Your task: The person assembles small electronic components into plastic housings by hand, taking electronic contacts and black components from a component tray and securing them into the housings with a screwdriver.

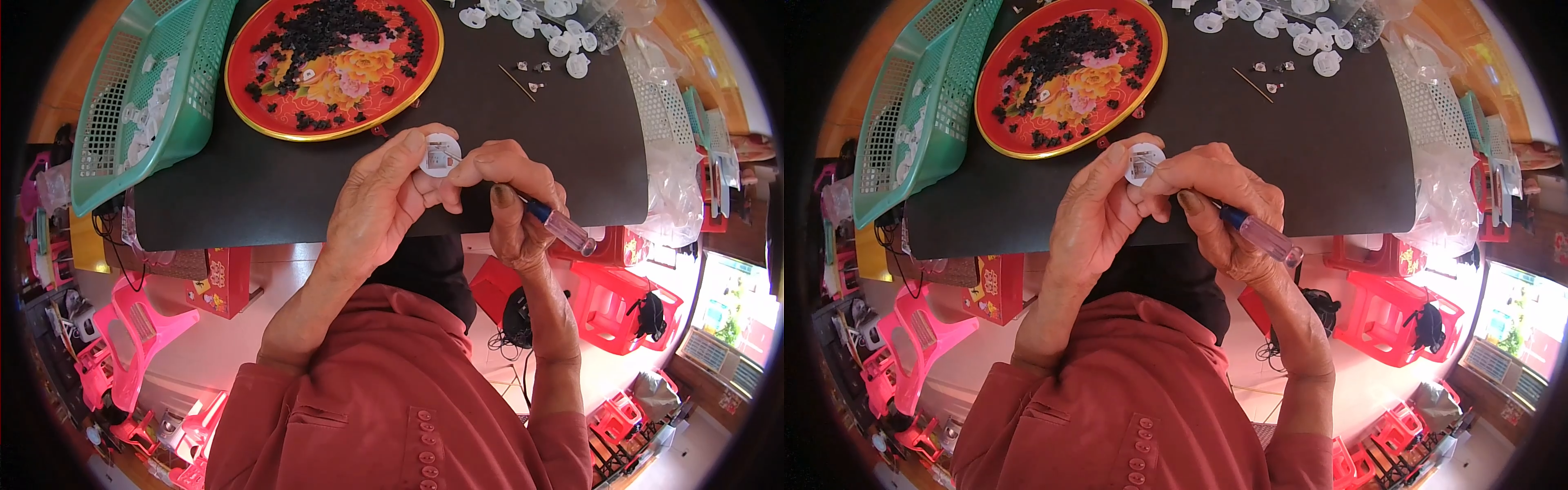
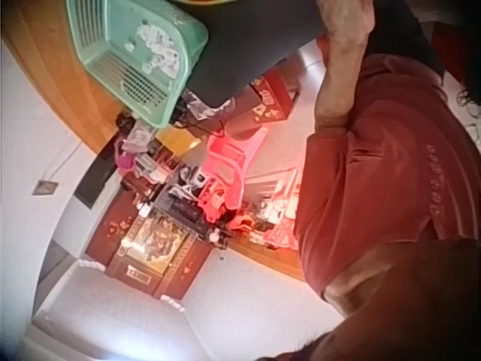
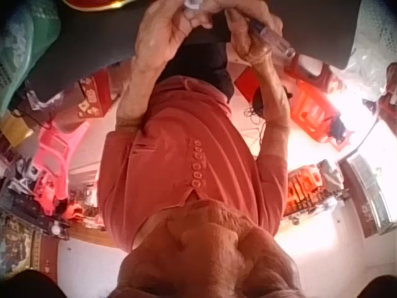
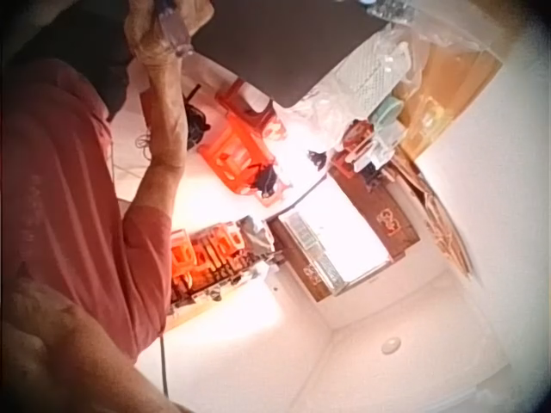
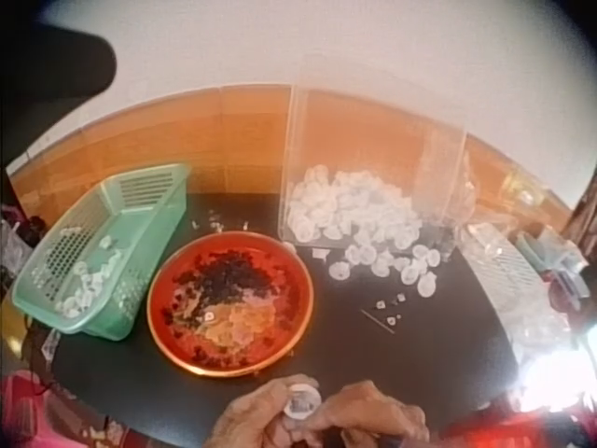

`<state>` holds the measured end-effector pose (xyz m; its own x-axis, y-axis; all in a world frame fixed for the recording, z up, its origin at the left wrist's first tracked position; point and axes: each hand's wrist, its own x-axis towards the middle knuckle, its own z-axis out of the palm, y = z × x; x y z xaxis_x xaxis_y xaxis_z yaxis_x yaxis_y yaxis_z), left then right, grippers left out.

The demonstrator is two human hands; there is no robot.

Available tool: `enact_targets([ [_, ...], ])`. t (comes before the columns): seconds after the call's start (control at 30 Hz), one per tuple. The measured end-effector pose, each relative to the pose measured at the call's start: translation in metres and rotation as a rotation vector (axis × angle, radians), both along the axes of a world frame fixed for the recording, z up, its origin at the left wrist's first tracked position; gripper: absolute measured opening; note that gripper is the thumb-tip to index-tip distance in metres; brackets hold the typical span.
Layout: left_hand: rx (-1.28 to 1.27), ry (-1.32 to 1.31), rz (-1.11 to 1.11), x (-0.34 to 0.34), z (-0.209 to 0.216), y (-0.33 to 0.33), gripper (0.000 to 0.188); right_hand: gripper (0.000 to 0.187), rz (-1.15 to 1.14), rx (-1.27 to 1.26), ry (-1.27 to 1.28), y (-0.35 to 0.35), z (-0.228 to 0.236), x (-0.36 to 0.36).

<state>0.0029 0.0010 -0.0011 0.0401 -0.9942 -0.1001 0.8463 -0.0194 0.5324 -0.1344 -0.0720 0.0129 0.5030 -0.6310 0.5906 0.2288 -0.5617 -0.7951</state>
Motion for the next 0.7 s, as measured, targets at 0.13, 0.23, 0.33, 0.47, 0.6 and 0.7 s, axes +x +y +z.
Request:
enact_targets([
  [0.13,0.026,-0.089,0.099,-0.008,0.001,0.0,0.036,0.013,-0.01,-0.029,-0.055,0.001,-0.003,0.003],
  [0.23,0.016,-0.125,0.137,-0.009,0.0,0.0,0.034,0.015,-0.031,-0.078,0.015,0.001,-0.003,0.003],
  [0.33,0.022,-0.115,0.133,-0.008,0.001,-0.001,0.034,0.016,-0.019,-0.078,-0.022,0.001,-0.002,0.003],
  [0.47,0.042,-0.066,0.047,-0.003,0.004,-0.001,0.036,0.016,0.056,0.129,-0.017,-0.002,-0.003,-0.001],
  [0.6,0.011,-0.058,0.009,0.0,0.003,-0.001,0.037,0.016,0.063,0.256,-0.125,-0.004,-0.007,-0.004],
  [0.7,0.011,-0.072,0.016,-0.001,0.003,-0.001,0.036,0.016,0.068,0.32,-0.173,-0.005,-0.009,-0.006],
])
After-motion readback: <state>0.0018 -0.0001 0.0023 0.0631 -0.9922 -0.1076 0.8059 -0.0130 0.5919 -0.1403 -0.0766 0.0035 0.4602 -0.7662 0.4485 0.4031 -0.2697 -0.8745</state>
